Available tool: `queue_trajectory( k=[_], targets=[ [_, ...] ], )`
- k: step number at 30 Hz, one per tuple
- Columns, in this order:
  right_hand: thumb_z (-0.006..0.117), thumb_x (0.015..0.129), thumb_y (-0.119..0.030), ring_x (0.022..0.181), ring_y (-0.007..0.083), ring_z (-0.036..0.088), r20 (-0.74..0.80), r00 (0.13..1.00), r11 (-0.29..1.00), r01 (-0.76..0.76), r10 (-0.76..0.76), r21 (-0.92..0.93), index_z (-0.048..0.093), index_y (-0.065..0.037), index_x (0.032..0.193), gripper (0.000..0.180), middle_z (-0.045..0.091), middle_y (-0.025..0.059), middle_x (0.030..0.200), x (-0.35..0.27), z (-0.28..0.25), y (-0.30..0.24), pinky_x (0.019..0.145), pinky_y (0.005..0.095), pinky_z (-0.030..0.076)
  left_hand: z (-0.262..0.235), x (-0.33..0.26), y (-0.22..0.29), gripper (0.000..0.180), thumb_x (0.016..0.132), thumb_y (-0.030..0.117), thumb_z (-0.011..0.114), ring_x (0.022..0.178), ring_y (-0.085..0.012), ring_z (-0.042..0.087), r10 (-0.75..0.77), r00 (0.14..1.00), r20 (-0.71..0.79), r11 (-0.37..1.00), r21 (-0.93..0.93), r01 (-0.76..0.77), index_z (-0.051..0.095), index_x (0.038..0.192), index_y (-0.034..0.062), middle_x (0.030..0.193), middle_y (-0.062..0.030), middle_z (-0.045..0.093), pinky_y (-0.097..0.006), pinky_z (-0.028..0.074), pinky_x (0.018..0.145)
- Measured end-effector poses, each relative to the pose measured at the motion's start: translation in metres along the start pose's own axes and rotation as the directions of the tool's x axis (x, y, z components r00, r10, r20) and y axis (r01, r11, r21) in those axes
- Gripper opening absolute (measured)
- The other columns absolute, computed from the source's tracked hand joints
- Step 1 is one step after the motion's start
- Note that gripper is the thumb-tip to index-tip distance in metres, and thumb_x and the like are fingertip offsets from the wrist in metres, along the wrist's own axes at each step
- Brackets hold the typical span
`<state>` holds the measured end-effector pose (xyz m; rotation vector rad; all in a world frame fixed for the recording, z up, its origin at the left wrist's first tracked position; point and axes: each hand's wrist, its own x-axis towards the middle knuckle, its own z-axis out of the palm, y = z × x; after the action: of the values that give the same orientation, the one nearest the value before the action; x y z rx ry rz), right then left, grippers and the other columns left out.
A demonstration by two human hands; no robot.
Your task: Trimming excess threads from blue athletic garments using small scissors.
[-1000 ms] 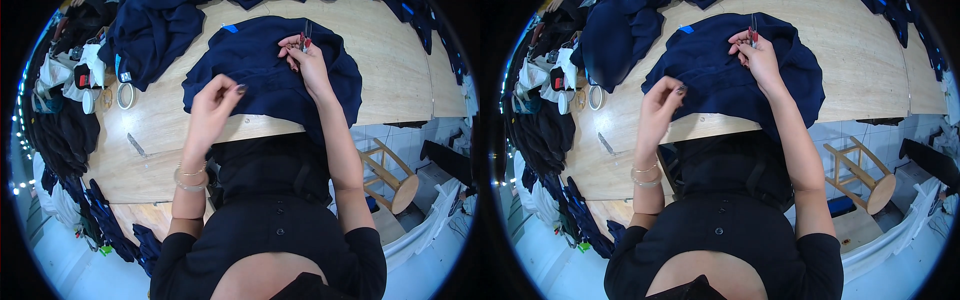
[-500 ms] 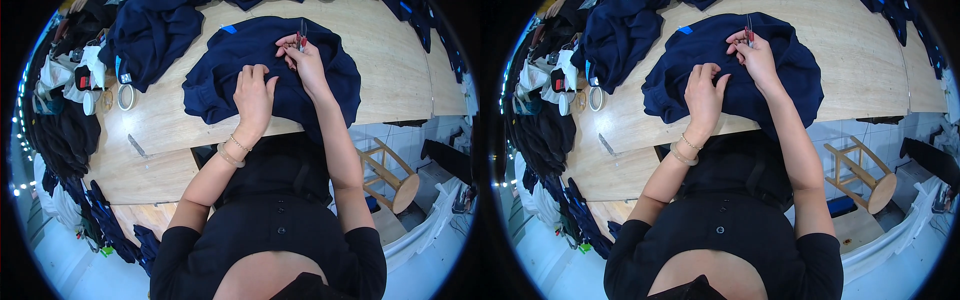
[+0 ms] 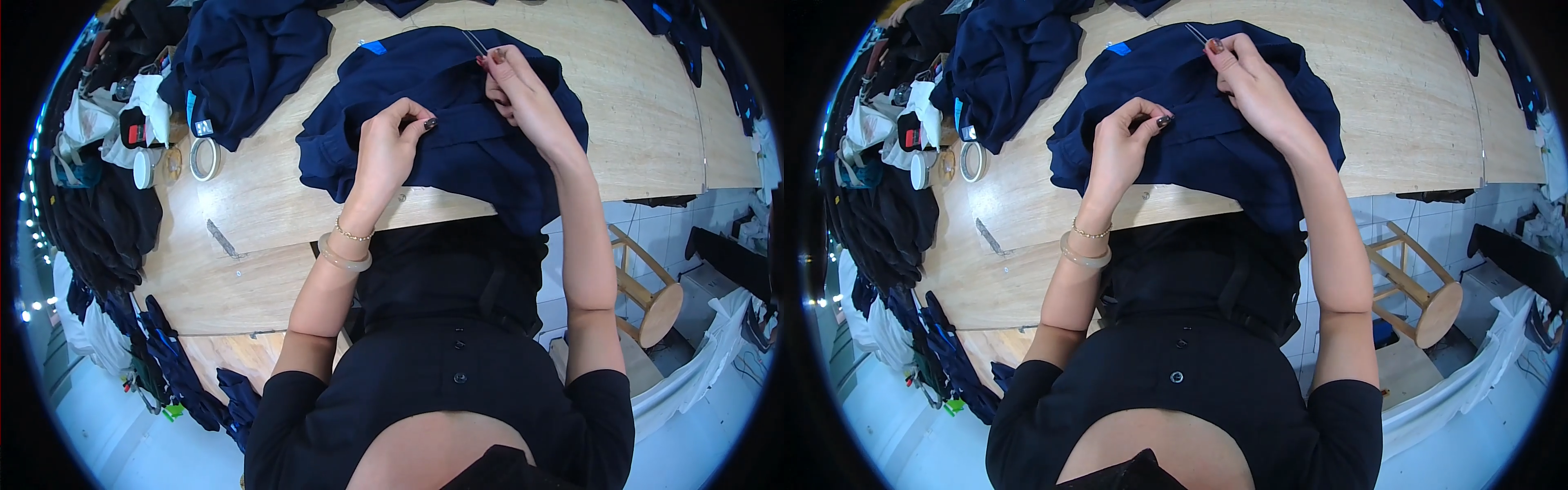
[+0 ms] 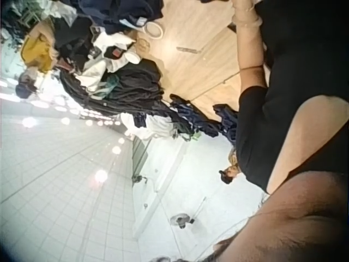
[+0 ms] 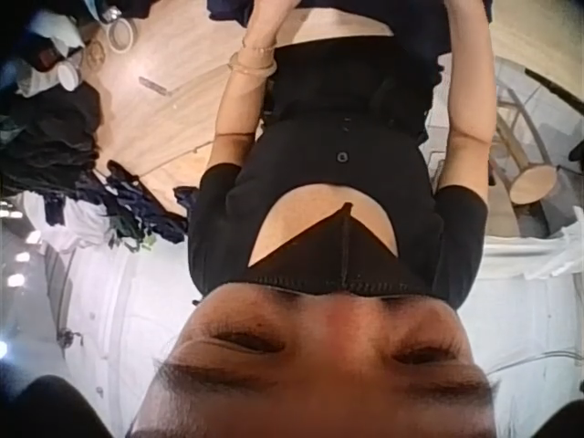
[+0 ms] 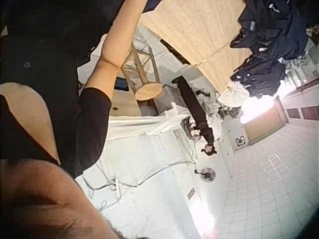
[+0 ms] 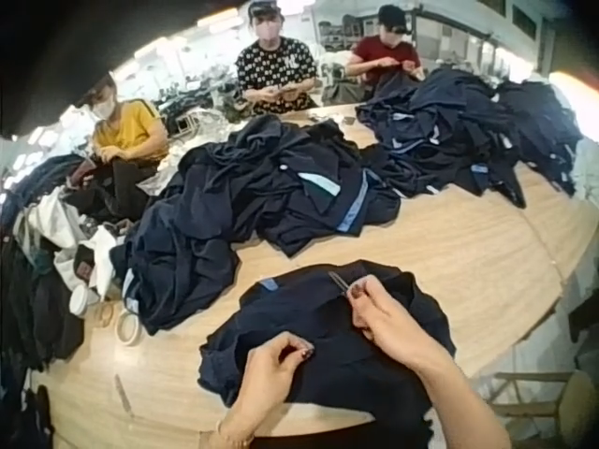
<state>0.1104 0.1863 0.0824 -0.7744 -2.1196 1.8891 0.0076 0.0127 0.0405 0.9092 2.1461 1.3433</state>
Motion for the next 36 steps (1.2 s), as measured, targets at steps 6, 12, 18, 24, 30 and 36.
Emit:
queue_trajectory(
  k=[6, 12, 18, 24, 30, 36],
  targets=[
    [0.061, 0.089, -0.019, 0.070, 0.0184, 0.059, 0.000, 0.939, 0.806, 0.296, -0.344, -0.512, 0.060, -0.006, 0.093, 0.014, 0.063, 0.0058, 0.078, -0.010, -0.016, -0.008, 0.069, 0.0281, 0.045, -0.002, 0.014, 0.006, 0.003, 0.090, -0.002, 0.054, 0.076, -0.0102, 0.062, 0.081, 0.997, 0.009, 0.996, -0.028, -0.080, 0.055, 0.088, -0.0040, 0.088, -0.0078, 0.069, -0.024, 0.052, 0.071],
    [0.068, 0.082, -0.020, 0.077, 0.0224, 0.061, 0.132, 0.878, 0.542, 0.395, -0.460, -0.742, 0.062, -0.007, 0.088, 0.015, 0.063, 0.0047, 0.078, -0.011, -0.009, -0.004, 0.068, 0.0336, 0.048, 0.000, 0.016, 0.010, 0.005, 0.095, -0.002, 0.049, 0.084, -0.0139, 0.067, 0.068, 0.998, -0.011, 0.997, -0.026, -0.068, 0.052, 0.091, -0.0037, 0.088, -0.0103, 0.068, -0.025, 0.055, 0.073],
    [0.069, 0.081, -0.020, 0.081, 0.0211, 0.060, 0.213, 0.883, 0.424, 0.398, -0.419, -0.814, 0.063, -0.007, 0.088, 0.016, 0.061, 0.0033, 0.078, -0.009, -0.001, -0.007, 0.068, 0.0324, 0.049, 0.004, 0.014, 0.005, 0.003, 0.091, 0.000, 0.053, 0.069, -0.0282, 0.067, 0.155, 0.984, -0.084, 0.988, 0.013, -0.154, 0.052, 0.090, -0.0011, 0.074, -0.0168, 0.065, -0.033, 0.051, 0.062],
    [0.069, 0.079, -0.019, 0.082, 0.0202, 0.060, 0.293, 0.850, 0.286, 0.440, -0.437, -0.851, 0.065, -0.007, 0.092, 0.018, 0.062, 0.0039, 0.083, -0.010, 0.004, -0.018, 0.071, 0.0315, 0.051, 0.001, 0.011, 0.014, 0.004, 0.090, 0.002, 0.056, 0.070, -0.0353, 0.064, 0.163, 0.982, -0.091, 0.981, 0.124, -0.151, 0.053, 0.089, -0.0007, 0.074, -0.0190, 0.064, -0.039, 0.049, 0.061],
    [0.070, 0.078, -0.018, 0.082, 0.0196, 0.059, 0.344, 0.833, 0.217, 0.467, -0.434, -0.857, 0.066, -0.008, 0.093, 0.018, 0.062, 0.0035, 0.084, -0.008, 0.006, -0.024, 0.070, 0.0301, 0.052, -0.003, 0.011, 0.018, 0.006, 0.089, 0.004, 0.058, 0.071, -0.0368, 0.062, 0.188, 0.977, -0.095, 0.968, 0.185, -0.168, 0.054, 0.088, 0.0000, 0.073, -0.0191, 0.062, -0.043, 0.049, 0.063],
    [0.069, 0.080, -0.018, 0.080, 0.0197, 0.059, 0.340, 0.827, 0.263, 0.485, -0.447, -0.834, 0.065, -0.008, 0.091, 0.016, 0.062, 0.0035, 0.081, -0.007, 0.007, -0.022, 0.069, 0.0306, 0.051, -0.004, 0.012, 0.020, 0.005, 0.088, 0.004, 0.058, 0.071, -0.0369, 0.062, 0.182, 0.981, -0.065, 0.962, 0.218, -0.164, 0.054, 0.087, 0.0001, 0.072, -0.0187, 0.061, -0.043, 0.049, 0.064]
  ],
)
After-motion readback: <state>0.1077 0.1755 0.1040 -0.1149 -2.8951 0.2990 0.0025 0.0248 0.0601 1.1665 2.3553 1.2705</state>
